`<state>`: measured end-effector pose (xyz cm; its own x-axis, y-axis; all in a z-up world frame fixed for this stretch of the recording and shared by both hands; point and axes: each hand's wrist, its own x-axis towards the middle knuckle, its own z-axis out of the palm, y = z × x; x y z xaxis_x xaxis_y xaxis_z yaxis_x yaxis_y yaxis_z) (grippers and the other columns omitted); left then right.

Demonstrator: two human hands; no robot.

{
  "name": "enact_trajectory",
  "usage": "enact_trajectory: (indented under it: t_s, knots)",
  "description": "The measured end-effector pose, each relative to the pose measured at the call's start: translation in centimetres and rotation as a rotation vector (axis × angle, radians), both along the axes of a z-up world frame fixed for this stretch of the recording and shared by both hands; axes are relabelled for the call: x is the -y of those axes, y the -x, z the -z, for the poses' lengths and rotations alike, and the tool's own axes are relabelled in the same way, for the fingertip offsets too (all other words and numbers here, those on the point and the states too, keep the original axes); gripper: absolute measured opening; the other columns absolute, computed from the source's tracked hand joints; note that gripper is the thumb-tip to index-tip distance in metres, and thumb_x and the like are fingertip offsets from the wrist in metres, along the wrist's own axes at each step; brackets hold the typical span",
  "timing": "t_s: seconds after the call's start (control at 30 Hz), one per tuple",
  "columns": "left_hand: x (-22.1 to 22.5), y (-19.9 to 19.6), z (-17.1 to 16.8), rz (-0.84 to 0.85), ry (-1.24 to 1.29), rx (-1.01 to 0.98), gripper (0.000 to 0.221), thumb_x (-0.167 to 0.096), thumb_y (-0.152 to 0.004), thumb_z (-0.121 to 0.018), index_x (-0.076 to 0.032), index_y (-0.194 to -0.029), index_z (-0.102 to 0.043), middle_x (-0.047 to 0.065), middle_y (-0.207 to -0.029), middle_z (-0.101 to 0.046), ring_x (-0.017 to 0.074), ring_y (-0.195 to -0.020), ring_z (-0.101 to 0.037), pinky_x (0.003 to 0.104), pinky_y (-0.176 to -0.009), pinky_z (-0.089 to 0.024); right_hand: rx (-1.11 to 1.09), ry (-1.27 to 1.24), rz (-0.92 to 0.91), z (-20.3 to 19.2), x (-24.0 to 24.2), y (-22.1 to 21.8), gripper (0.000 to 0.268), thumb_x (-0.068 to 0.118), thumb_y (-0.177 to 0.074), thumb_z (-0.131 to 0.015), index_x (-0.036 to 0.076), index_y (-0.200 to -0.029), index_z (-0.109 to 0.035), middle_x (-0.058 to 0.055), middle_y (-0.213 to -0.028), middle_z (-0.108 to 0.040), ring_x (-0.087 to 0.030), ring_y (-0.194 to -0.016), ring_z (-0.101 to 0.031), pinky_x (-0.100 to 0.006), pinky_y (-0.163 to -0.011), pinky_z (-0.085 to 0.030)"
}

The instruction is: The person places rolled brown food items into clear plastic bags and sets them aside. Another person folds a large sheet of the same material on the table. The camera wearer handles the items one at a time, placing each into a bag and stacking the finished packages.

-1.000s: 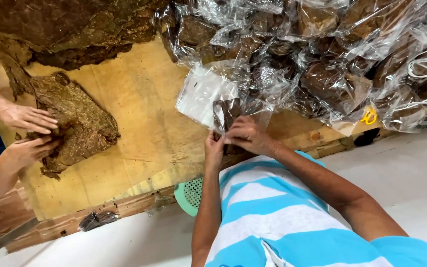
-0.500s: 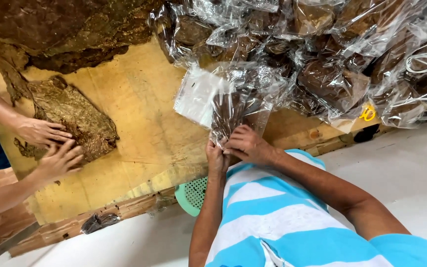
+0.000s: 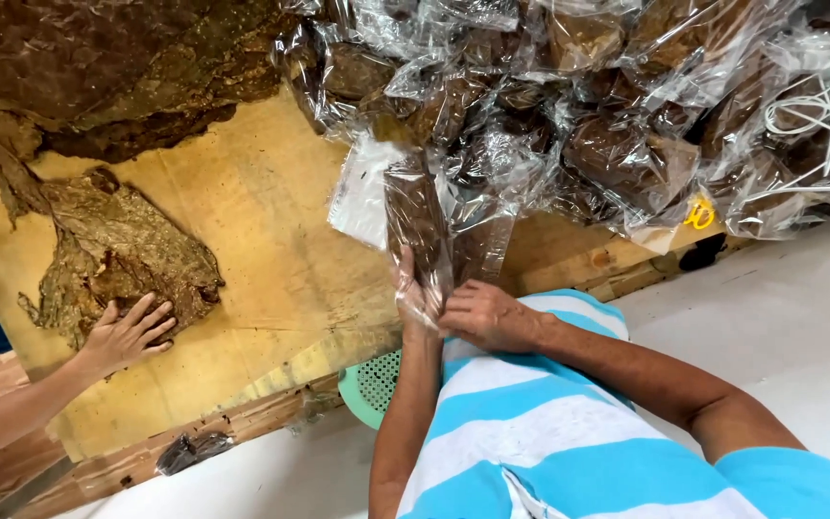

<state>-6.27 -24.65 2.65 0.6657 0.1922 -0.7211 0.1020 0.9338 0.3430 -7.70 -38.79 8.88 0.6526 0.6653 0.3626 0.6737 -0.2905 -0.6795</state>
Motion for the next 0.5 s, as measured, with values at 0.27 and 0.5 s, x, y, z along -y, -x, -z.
enact_trajectory:
  t_s: [0.27, 0.5]
  knots:
    - [0.6, -1.9, -3.9, -0.069, -0.069, 0.139, 0.055, -0.022, -0.103, -0.062, -0.032, -0.154, -0.048, 0.012, -0.146, -0.061, 0.0339, -0.130, -0.061, 0.057, -0.112, -0.050, -1.056, -0.426, 0.157, 6.9, 1.1, 0.8, 0.015, 0.019, -0.090, -0.083, 0.011, -0.103, -0.078, -0.002, -0.084, -0.075, -0.013, -0.083, -0.068, -0.038, -0.084, -0.056]
    - [2.2, -0.8, -2.7, 0.438, -1.232, -0.046, 0.076, -0.016, -0.089, -0.081, -0.025, -0.155, -0.044, 0.015, -0.146, -0.060, 0.0228, -0.136, -0.057, 0.038, -0.112, -0.053, -1.804, -0.678, 0.428, 4.0, -0.8, -3.7, 0.076, 0.054, -0.096, -0.071, 0.001, -0.147, -0.052, -0.022, -0.168, -0.029, -0.045, -0.154, -0.027, -0.064, -0.123, -0.022]
